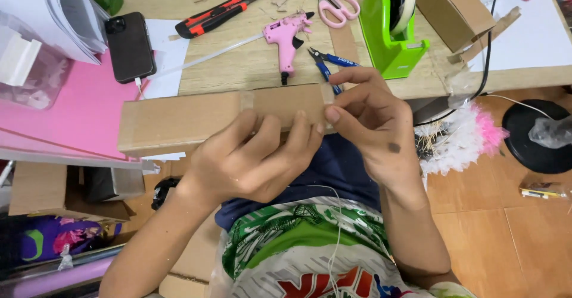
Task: The person assembles a rectangular cardboard box by folding flaps and securing them with clear packing tape. They repeatedly rotate the box, apply tape to edges, and press the tape down to seal the seams.
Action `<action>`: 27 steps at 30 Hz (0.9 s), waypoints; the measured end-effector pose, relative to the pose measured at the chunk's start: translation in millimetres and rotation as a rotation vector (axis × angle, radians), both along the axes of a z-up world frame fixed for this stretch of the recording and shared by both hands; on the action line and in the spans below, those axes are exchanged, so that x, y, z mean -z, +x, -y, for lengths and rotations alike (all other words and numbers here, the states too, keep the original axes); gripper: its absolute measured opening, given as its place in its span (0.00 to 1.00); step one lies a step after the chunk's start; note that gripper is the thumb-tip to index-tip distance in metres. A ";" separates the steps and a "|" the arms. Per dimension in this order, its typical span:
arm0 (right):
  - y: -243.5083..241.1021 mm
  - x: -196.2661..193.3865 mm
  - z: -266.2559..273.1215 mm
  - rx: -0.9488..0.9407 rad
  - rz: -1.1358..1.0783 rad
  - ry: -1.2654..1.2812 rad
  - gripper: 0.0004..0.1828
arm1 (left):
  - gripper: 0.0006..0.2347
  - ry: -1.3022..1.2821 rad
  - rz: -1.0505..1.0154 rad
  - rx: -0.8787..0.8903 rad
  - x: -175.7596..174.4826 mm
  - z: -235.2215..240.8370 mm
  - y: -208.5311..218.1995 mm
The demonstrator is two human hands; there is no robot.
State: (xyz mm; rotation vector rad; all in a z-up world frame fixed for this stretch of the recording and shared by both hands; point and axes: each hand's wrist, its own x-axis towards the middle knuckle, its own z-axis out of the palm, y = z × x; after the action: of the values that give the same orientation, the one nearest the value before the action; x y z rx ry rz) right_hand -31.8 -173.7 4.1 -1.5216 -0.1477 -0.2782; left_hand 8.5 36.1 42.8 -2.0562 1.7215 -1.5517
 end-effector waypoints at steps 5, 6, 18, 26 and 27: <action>-11.7 -9.1 1.9 -0.020 0.031 -0.083 0.04 | 0.08 0.009 0.030 0.028 1.2 -3.5 -0.9; -13.7 -9.7 2.8 -0.035 0.014 -0.087 0.04 | 0.08 0.002 0.036 0.034 1.5 -3.5 -1.1; -11.1 0.6 10.8 -0.200 0.003 0.185 0.33 | 0.09 -0.018 0.055 0.052 15.7 3.9 2.4; -10.6 21.1 7.6 -0.038 0.071 0.222 0.13 | 0.07 -0.020 0.120 -0.031 32.5 11.3 0.4; -7.6 27.6 9.4 0.040 0.118 0.278 0.10 | 0.07 -0.016 0.143 -0.130 37.6 12.1 -0.6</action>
State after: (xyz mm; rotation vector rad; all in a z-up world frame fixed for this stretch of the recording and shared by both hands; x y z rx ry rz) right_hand -39.4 -183.1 -23.5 -1.2336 -0.1654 -0.4040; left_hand 8.0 24.1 5.2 -1.9678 1.5003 -1.6332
